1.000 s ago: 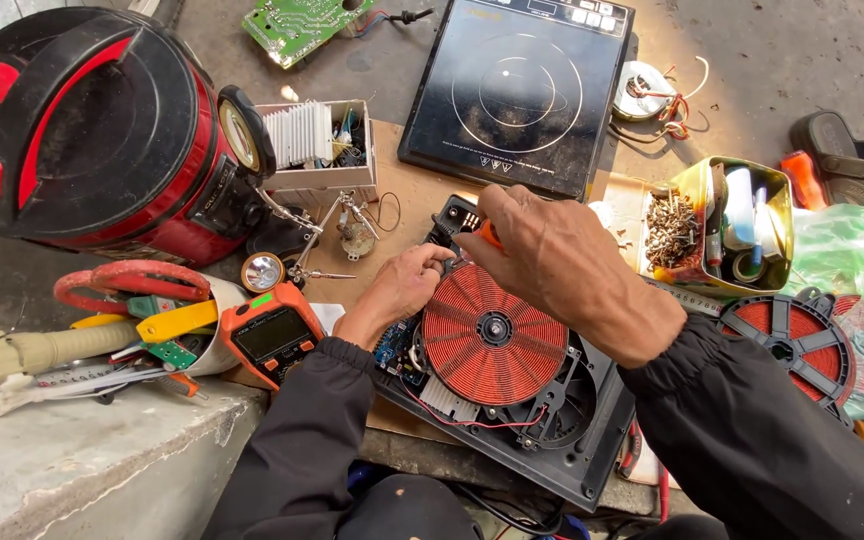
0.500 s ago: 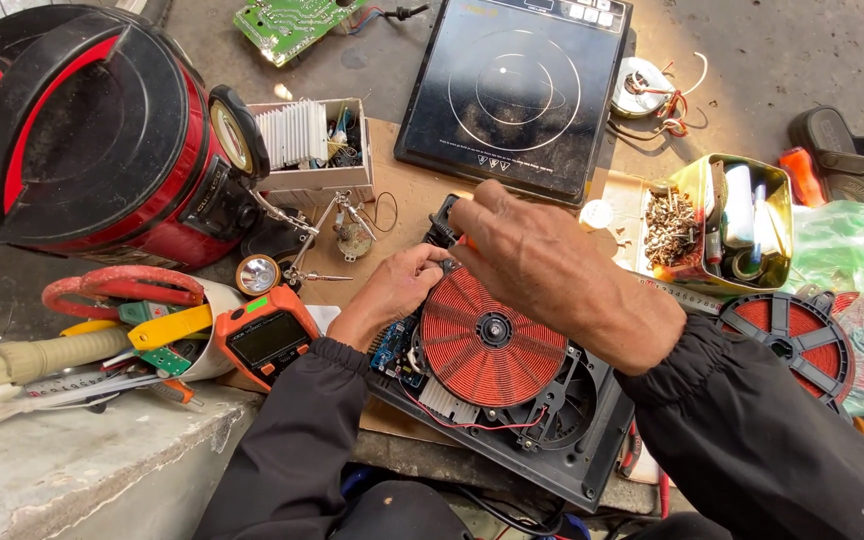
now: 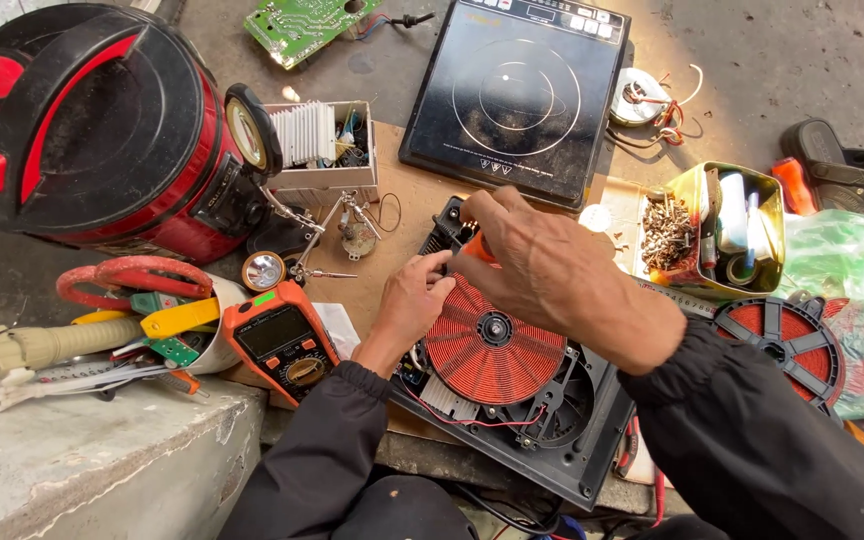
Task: Securing an induction coil into the housing of an induction cooker using a screwdriver.
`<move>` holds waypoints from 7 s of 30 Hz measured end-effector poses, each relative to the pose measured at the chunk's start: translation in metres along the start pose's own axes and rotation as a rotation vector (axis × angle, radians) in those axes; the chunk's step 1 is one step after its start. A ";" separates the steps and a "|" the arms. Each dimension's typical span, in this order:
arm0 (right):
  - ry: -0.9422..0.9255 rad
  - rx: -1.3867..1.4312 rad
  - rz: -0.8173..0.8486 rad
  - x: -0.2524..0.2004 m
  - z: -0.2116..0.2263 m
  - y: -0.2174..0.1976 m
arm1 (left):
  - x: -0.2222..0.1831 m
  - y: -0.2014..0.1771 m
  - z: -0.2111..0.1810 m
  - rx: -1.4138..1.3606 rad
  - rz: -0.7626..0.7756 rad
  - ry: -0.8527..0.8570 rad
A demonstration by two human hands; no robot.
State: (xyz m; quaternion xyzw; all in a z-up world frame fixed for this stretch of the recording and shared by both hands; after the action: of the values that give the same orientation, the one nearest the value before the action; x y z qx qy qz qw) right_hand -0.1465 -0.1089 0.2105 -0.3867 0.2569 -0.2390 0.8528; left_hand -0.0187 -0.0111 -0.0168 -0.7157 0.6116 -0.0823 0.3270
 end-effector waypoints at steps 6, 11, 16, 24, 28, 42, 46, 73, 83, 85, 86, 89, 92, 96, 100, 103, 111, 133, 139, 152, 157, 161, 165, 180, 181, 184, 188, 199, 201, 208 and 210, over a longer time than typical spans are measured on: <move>-0.216 -0.029 -0.055 -0.006 -0.006 0.013 | 0.008 0.009 0.023 -0.030 -0.023 -0.037; -0.223 0.041 -0.106 -0.017 -0.010 0.007 | 0.014 0.010 0.024 -0.011 0.009 -0.112; -0.294 0.053 0.002 -0.024 -0.009 0.002 | 0.011 0.002 0.012 -0.002 0.034 -0.190; 0.026 -0.096 -0.051 -0.010 -0.034 0.022 | 0.019 0.017 0.033 0.012 0.013 -0.245; 0.042 -0.004 0.049 -0.006 -0.010 0.007 | 0.014 0.013 0.030 0.007 0.021 -0.241; -0.332 -0.025 0.010 0.023 -0.030 0.029 | -0.001 -0.005 0.006 -0.080 0.053 -0.206; -0.284 -0.152 -0.131 0.023 -0.031 0.019 | 0.008 0.003 0.024 -0.035 0.088 -0.198; -0.101 0.093 -0.029 0.006 -0.023 0.008 | 0.001 -0.060 -0.068 0.021 -0.032 0.191; 0.015 0.375 -0.194 -0.014 -0.023 0.000 | 0.018 -0.031 -0.023 0.190 0.034 0.298; 0.039 0.430 -0.200 -0.012 -0.024 0.000 | 0.017 -0.034 -0.021 0.177 0.024 0.307; 0.065 0.438 -0.213 -0.011 -0.029 0.001 | 0.015 -0.034 -0.022 0.164 0.010 0.314; -0.031 0.415 -0.288 -0.017 -0.037 0.005 | 0.009 -0.032 -0.030 0.180 -0.081 0.345; -0.141 0.391 -0.381 -0.033 -0.032 -0.016 | 0.006 -0.030 -0.031 0.173 -0.142 0.331; -0.009 0.330 -0.593 -0.082 -0.025 -0.059 | 0.006 -0.031 -0.030 0.055 -0.145 0.255; 0.147 0.520 -0.709 -0.121 -0.058 -0.038 | 0.009 -0.026 -0.019 -0.131 -0.101 0.055; 0.357 0.599 -0.734 -0.135 -0.076 -0.021 | 0.007 -0.027 -0.024 -0.049 -0.087 0.046; 0.405 0.616 -0.706 -0.140 -0.078 -0.017 | 0.011 -0.021 -0.034 0.029 -0.020 0.075; 0.623 0.364 -0.636 -0.143 -0.133 -0.015 | 0.010 0.005 -0.014 -0.042 -0.180 0.105; 0.580 0.414 -0.607 -0.137 -0.136 -0.009 | 0.009 0.004 -0.016 -0.032 -0.187 0.118; 0.486 0.322 -0.636 -0.140 -0.139 -0.011 | 0.010 0.001 -0.017 -0.029 -0.170 0.137; 0.447 0.349 -0.603 -0.137 -0.137 -0.012 | 0.010 0.004 -0.017 -0.030 -0.177 0.155; 0.537 0.356 -0.600 -0.134 -0.131 -0.008 | 0.009 0.000 -0.010 -0.143 -0.188 0.112; 0.497 0.290 -0.615 -0.139 -0.139 0.000 | 0.012 0.001 -0.007 -0.133 -0.170 0.164; 0.757 0.581 -0.479 -0.121 -0.139 0.002 | 0.014 0.005 -0.002 -0.217 -0.176 0.119; 0.760 0.580 -0.480 -0.120 -0.143 0.005 | 0.015 0.005 -0.002 -0.218 -0.174 0.120; 0.782 0.457 -0.403 -0.115 -0.150 0.012 | 0.015 0.004 -0.003 -0.191 -0.177 0.107; 0.736 0.397 -0.331 -0.108 -0.148 0.012 | 0.015 0.000 -0.009 -0.123 -0.175 0.076; 0.291 0.388 -0.415 -0.128 -0.129 0.011 | 0.008 -0.001 -0.013 -0.060 -0.217 0.172; 0.240 0.525 -0.428 -0.131 -0.119 0.006 | 0.007 0.000 -0.013 -0.021 -0.236 0.190; 0.256 0.094 -0.488 -0.173 -0.059 0.008 | 0.003 -0.001 -0.013 -0.057 -0.267 0.220; 0.309 0.148 -0.506 -0.191 -0.036 0.011 | 0.004 -0.001 -0.010 -0.047 -0.294 0.233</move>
State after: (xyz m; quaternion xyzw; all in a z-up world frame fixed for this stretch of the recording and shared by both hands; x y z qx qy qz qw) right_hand -0.3104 -0.0058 0.2299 -0.3343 0.2610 -0.5177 0.7430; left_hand -0.0217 -0.0183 -0.0095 -0.7906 0.5356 -0.1971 0.2217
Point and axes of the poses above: each hand's wrist, its own x-axis towards the middle knuckle, its own y-axis out of the palm, z = x × y, the point moved 3 cm from there along x, towards the middle knuckle, and after that the axes turned 12 degrees about x, right-handed, at the moved point
